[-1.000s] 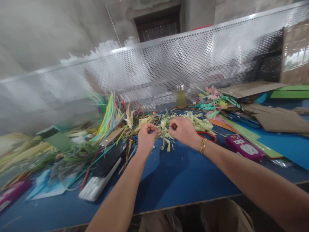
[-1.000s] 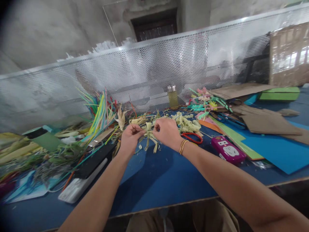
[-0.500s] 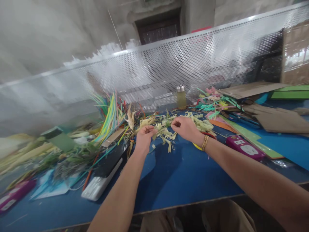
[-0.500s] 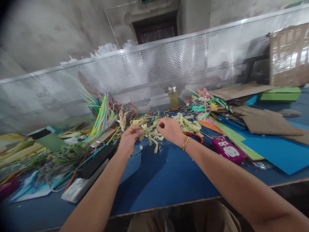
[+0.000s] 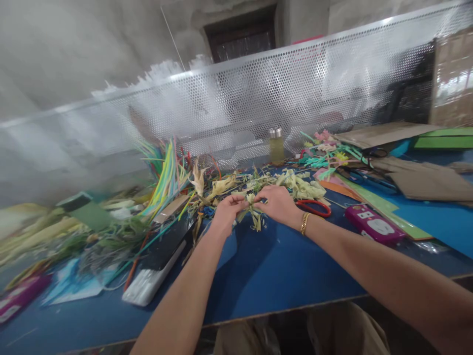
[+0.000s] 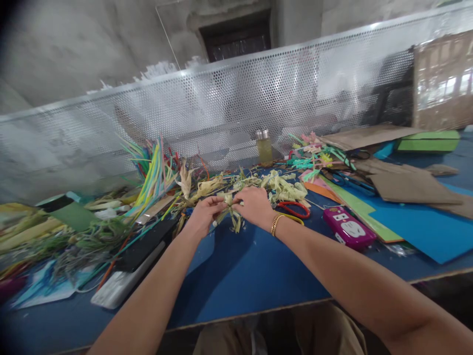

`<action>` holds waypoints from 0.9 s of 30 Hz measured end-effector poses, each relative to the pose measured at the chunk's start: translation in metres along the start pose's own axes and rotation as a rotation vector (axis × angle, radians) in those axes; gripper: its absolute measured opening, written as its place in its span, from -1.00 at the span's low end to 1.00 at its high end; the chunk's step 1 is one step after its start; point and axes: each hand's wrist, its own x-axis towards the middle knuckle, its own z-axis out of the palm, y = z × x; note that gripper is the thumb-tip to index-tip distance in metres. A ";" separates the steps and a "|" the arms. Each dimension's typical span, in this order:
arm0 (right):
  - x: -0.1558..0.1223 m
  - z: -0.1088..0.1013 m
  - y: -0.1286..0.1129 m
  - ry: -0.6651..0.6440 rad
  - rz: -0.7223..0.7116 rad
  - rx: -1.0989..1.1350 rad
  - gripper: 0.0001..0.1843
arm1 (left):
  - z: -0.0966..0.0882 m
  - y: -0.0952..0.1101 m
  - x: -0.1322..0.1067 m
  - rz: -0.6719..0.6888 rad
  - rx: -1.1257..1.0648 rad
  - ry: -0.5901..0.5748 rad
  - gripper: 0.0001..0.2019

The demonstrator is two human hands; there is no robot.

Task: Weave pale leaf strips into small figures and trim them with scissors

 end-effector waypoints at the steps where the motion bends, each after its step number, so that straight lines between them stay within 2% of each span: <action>1: 0.000 0.001 0.000 0.000 0.001 -0.005 -0.86 | 0.000 0.000 -0.001 -0.001 0.015 -0.014 -0.58; 4: 0.000 0.002 0.000 0.013 0.000 -0.005 -0.87 | 0.001 0.000 -0.002 0.016 0.062 -0.036 -0.60; 9: 0.000 0.002 -0.001 0.028 0.008 0.001 -0.87 | 0.001 -0.001 -0.002 0.080 0.145 -0.006 -0.67; 14: -0.002 0.003 -0.003 0.004 0.046 -0.025 -0.85 | 0.003 -0.002 -0.002 0.102 0.142 -0.003 -0.71; 17: -0.002 0.003 -0.004 -0.027 0.126 -0.023 -0.84 | 0.005 0.000 -0.004 0.156 0.131 -0.044 -0.72; 22: -0.001 0.000 -0.006 -0.114 0.214 -0.032 -0.83 | 0.008 0.002 -0.008 0.229 0.152 -0.211 -0.75; 27: -0.002 -0.003 -0.006 -0.112 0.202 -0.033 -0.80 | 0.007 0.004 -0.009 0.241 0.198 -0.183 -0.81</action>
